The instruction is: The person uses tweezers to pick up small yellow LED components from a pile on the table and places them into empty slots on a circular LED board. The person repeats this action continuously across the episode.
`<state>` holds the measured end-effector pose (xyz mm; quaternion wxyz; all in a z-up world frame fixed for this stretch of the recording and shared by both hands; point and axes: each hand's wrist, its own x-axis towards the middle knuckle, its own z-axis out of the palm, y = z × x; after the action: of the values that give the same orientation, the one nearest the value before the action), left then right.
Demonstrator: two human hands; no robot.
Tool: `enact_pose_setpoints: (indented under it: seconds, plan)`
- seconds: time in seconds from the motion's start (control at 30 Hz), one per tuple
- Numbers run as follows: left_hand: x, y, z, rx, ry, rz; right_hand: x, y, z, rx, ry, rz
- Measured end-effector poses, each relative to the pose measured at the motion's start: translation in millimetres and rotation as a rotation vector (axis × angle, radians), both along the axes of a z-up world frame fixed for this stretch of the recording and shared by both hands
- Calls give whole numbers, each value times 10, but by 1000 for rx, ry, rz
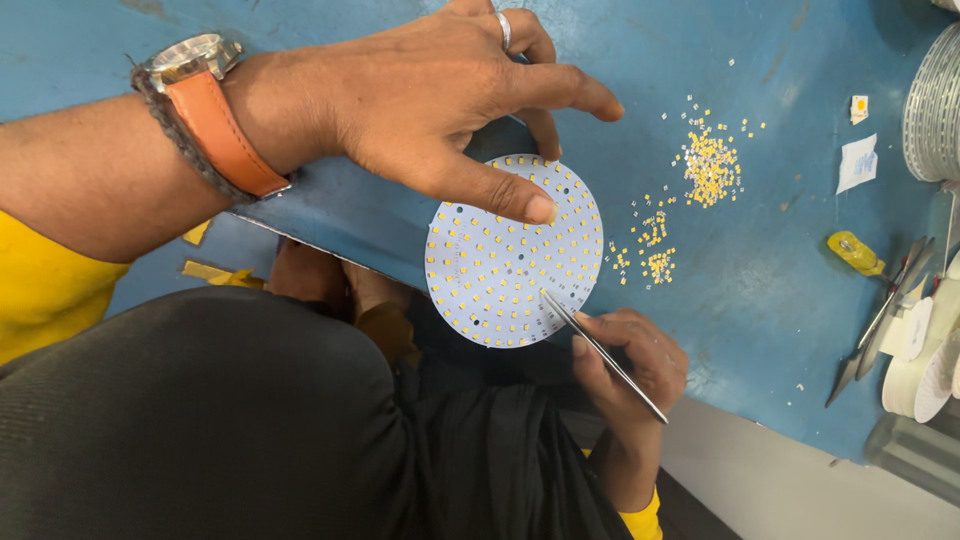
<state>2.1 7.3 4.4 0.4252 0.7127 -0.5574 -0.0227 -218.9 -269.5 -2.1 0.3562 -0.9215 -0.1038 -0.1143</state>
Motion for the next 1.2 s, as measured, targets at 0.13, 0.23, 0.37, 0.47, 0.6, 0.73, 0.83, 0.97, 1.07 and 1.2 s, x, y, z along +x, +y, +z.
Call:
enact_pose_setpoints:
  seconds: [0.13,0.23,0.37,0.47,0.6,0.73,0.83,0.97,1.07,1.2]
  plan:
    - [5,-5,24,53,71,1,-6,18,29,-41,32,-16]
    - [-16,-15,29,-7,-54,17,-10,4,40,16,47,-6]
    - [0,-41,42,-86,-201,27,9,-204,69,99,5,-146]
    - [28,-39,41,-39,38,19,95,-427,30,185,41,-350]
    - [46,-40,40,-29,84,9,104,-523,-28,168,17,-310]
    - [41,-50,13,-35,52,7,119,-478,-14,121,26,-231]
    - [48,-63,-5,-33,35,5,154,-434,25,100,43,-230]
    - [39,-66,-9,-8,29,19,186,-397,61,99,39,-202]
    - [36,-67,-2,10,29,25,190,-393,76,104,46,-192]
    - [33,-66,5,1,30,20,185,-412,67,75,55,-211]
